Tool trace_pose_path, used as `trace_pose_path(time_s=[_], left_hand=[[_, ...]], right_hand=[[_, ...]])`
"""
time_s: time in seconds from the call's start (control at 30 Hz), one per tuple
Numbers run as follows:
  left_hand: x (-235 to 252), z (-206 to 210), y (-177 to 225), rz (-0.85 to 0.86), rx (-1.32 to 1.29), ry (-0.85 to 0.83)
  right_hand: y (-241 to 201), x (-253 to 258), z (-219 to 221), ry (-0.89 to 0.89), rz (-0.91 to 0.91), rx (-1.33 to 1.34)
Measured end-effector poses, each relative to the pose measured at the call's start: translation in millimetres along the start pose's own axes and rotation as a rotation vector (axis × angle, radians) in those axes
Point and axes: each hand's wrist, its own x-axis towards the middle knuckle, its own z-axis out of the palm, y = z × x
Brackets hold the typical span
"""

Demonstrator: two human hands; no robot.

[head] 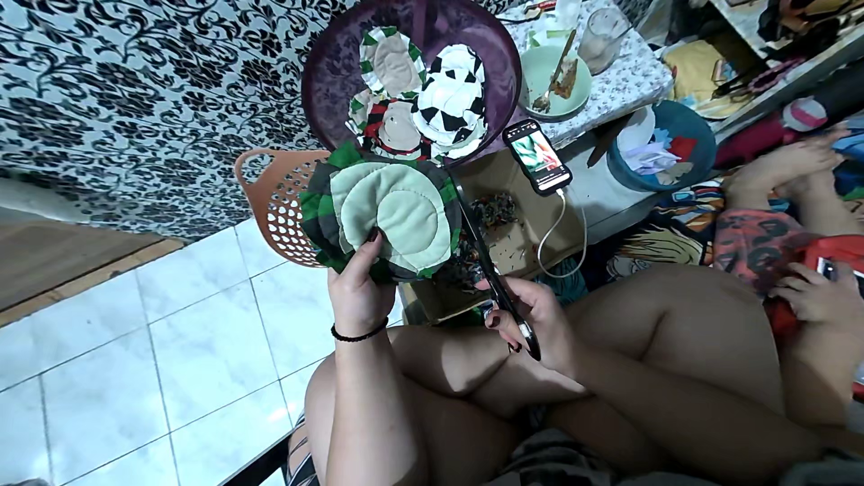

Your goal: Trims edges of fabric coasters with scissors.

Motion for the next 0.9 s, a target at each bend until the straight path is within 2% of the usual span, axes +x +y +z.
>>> trace_pose_path(time_s=[0.37,0.43,0.53,0.7,0.9], left_hand=[[1.4,-4.8,4.6,-0.050,-0.031,0.001],[1.5,-6.0,6.9,-0.087,-0.155,-0.047],[6.4,-8.9,1.1,-0.094,-0.476,-0.133],[7.4,6.1,-7.2,-0.169,-0.713,0.020],[6.8,10.5,-10.6,-0.165,-0.844,0.066]], right_hand=[[-0.1,-3.9,3.2,0.033,0.001,-0.010],[-0.7,-4.2,4.0,0.031,0.012,-0.013],[1.2,-5.1,5.9,0.022,0.009,0.002],[2.6,-7.8,10.5,0.008,-0.020,-0.031],[5.4,-11.4,14.9,-0.008,-0.061,-0.097]])
